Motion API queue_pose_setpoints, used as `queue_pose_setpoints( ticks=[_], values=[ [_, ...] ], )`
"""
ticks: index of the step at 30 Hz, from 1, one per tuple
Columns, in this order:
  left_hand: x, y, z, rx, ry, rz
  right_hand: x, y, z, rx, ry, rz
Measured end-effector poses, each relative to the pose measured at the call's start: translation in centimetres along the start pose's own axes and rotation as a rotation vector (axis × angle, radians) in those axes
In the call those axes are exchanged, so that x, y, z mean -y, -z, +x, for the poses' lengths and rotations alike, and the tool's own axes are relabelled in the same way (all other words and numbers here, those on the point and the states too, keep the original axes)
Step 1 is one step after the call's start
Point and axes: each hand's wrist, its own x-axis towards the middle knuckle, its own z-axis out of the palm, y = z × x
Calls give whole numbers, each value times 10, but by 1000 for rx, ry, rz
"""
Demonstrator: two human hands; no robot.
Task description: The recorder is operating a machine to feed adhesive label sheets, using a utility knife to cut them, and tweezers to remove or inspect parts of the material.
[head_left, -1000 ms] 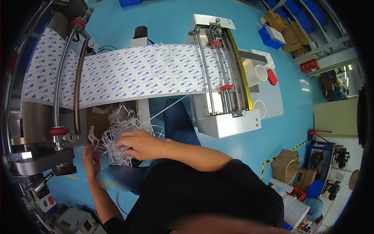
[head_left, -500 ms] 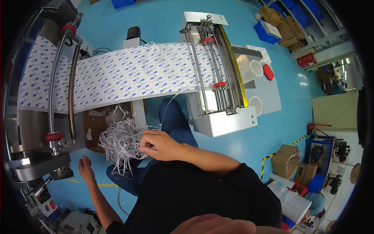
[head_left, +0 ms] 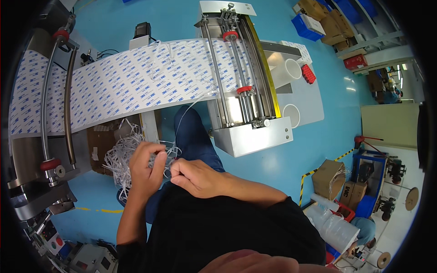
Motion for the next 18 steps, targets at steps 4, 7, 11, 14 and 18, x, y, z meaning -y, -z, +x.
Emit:
queue_pose_setpoints(
  ticks=[4, 7, 11, 14, 18],
  values=[
    [-10, -11, 23, 55, 18, -91, 6, 15, -8, 22, -17, 11],
    [-13, -12, 27, 167, 30, -157, 3, 15, -2, -23, 38, -24],
    [-17, -9, 11, 159, 41, -233, 5, 14, 14, -65, 16, -1],
    [-18, -10, -1, 24, 15, -118, 3, 11, 24, -191, -5, 156],
    [-19, -10, -7, -34, -32, -20, -4, 12, 32, -154, -125, 281]
  ],
)
